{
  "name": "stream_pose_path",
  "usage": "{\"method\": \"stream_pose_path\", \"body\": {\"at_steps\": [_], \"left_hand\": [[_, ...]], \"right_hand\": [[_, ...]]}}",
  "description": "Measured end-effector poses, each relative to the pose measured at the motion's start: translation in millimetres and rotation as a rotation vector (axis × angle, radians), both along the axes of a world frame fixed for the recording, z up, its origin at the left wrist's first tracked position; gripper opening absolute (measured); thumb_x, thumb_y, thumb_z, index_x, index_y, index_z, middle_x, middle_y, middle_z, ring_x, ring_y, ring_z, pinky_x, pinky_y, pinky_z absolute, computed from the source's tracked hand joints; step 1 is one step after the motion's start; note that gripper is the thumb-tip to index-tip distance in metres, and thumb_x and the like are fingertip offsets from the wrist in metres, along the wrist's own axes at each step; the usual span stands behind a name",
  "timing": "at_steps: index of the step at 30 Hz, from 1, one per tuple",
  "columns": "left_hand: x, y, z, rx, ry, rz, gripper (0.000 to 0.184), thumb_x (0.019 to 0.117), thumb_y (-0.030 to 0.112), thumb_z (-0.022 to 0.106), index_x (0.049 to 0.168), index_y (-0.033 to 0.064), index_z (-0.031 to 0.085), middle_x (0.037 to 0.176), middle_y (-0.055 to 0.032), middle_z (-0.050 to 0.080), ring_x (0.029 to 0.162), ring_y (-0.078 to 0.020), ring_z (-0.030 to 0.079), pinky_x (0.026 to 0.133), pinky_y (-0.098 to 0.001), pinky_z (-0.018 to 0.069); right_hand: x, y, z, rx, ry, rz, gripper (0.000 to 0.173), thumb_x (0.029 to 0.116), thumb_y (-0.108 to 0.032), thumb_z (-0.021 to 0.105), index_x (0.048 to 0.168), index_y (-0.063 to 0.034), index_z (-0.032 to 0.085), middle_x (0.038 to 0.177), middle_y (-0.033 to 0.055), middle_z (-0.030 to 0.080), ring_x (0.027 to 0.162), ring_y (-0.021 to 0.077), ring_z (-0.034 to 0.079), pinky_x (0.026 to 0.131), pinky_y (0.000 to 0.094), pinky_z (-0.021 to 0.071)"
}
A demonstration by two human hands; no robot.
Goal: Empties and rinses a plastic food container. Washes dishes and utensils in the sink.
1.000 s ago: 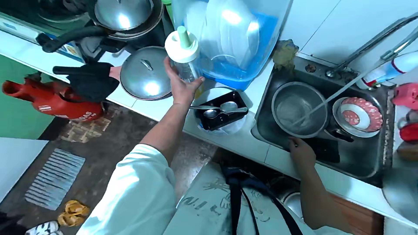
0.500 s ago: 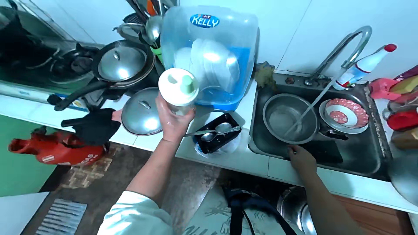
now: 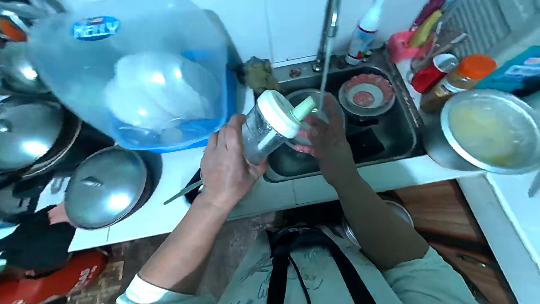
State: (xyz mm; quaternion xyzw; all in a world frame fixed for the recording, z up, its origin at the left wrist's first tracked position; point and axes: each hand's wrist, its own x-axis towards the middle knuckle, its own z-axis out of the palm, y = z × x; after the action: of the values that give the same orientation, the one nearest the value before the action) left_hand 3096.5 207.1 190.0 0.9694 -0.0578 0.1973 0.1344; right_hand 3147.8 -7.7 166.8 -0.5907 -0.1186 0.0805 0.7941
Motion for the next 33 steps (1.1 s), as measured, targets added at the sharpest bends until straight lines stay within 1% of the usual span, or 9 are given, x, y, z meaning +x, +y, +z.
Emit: {"method": "stream_pose_path", "body": {"at_steps": [6,11,16,19,22,25,28,30,33], "left_hand": [[31,-82,-11,-0.107,0.189,-0.108,0.101,0.069,0.032,0.089,0.15,0.0017,0.038,0.127,-0.0257,0.062,0.108,-0.0463,0.065,0.081,-0.0634,0.0557],[50,-112,-11,-0.343,0.468,-0.179,0.107,0.0646,0.029,0.095,0.154,0.0162,0.037,0.121,-0.0171,0.068,0.104,-0.035,0.07,0.083,-0.061,0.0571],[64,-138,-6,-0.47,0.609,-0.204,0.111,0.0648,0.032,0.096,0.157,0.0259,0.034,0.129,-0.0108,0.065,0.114,-0.0277,0.066,0.093,-0.0579,0.0553],[69,-149,1,-0.299,0.406,-0.284,0.107,0.0656,0.033,0.093,0.156,0.0184,0.038,0.13,-0.013,0.065,0.117,-0.0331,0.064,0.094,-0.0585,0.0545],[73,-147,-5,-0.112,0.192,-0.327,0.103,0.0657,0.035,0.09,0.154,0.0171,0.042,0.126,-0.0157,0.067,0.113,-0.0397,0.065,0.086,-0.0576,0.0562],[73,-146,-10,-0.065,0.132,-0.309,0.1,0.0672,0.034,0.09,0.154,0.0163,0.042,0.122,-0.0178,0.067,0.11,-0.0412,0.065,0.085,-0.0558,0.0558],[70,-147,-17,-0.037,0.066,-0.294,0.097,0.0688,0.033,0.089,0.152,0.0141,0.044,0.12,-0.0193,0.067,0.107,-0.0419,0.065,0.084,-0.0545,0.0562],[67,-148,-19,0.025,0.049,-0.304,0.094,0.0715,0.031,0.087,0.153,0.0137,0.044,0.122,-0.0222,0.065,0.108,-0.0446,0.064,0.084,-0.0558,0.0554],[63,-146,-17,0.175,0.045,-0.326,0.088,0.0772,0.026,0.082,0.155,0.017,0.043,0.129,-0.0254,0.062,0.112,-0.0465,0.061,0.09,-0.0566,0.0512]], "right_hand": [[36,-33,13,0.052,0.041,-0.26,0.115,0.0857,-0.03,0.083,0.165,-0.0169,0.0,0.119,0.0144,0.063,0.095,0.0149,0.068,0.084,0.034,0.0611],[44,-76,3,0.019,-0.103,-0.255,0.105,0.0876,-0.023,0.079,0.162,-0.0064,0.007,0.109,0.0109,0.067,0.091,0.0139,0.071,0.084,0.0323,0.0623],[52,-116,8,-0.025,-0.171,-0.162,0.104,0.0881,-0.027,0.077,0.161,-0.0035,0.008,0.115,0.0087,0.067,0.098,0.0124,0.07,0.089,0.0319,0.0608],[47,-143,16,-0.145,-0.228,-0.158,0.123,0.0841,-0.044,0.082,0.161,-0.0036,-0.005,0.134,0.0101,0.062,0.113,0.0131,0.067,0.095,0.0325,0.0599],[40,-163,21,-0.145,-0.147,-0.279,0.107,0.0923,-0.041,0.074,0.162,-0.0142,-0.003,0.137,0.0082,0.057,0.11,0.0194,0.067,0.081,0.0388,0.0644],[35,-167,23,-0.203,-0.086,-0.353,0.092,0.0955,-0.041,0.07,0.163,-0.0214,0.01,0.147,0.0043,0.046,0.12,0.0205,0.062,0.084,0.0431,0.0642],[25,-151,16,-0.357,-0.103,-0.284,0.078,0.0947,-0.037,0.071,0.16,-0.0173,0.032,0.149,0.0089,0.048,0.117,0.0178,0.064,0.084,0.0386,0.0638],[22,-140,15,-0.424,-0.018,-0.171,0.075,0.0956,-0.036,0.07,0.16,-0.0208,0.034,0.146,0.0085,0.052,0.116,0.0168,0.064,0.085,0.0383,0.0631],[30,-134,10,-0.317,0.261,-0.064,0.068,0.0989,-0.039,0.065,0.159,-0.0325,0.034,0.143,0.0085,0.055,0.118,0.0284,0.065,0.08,0.0548,0.0631]]}}
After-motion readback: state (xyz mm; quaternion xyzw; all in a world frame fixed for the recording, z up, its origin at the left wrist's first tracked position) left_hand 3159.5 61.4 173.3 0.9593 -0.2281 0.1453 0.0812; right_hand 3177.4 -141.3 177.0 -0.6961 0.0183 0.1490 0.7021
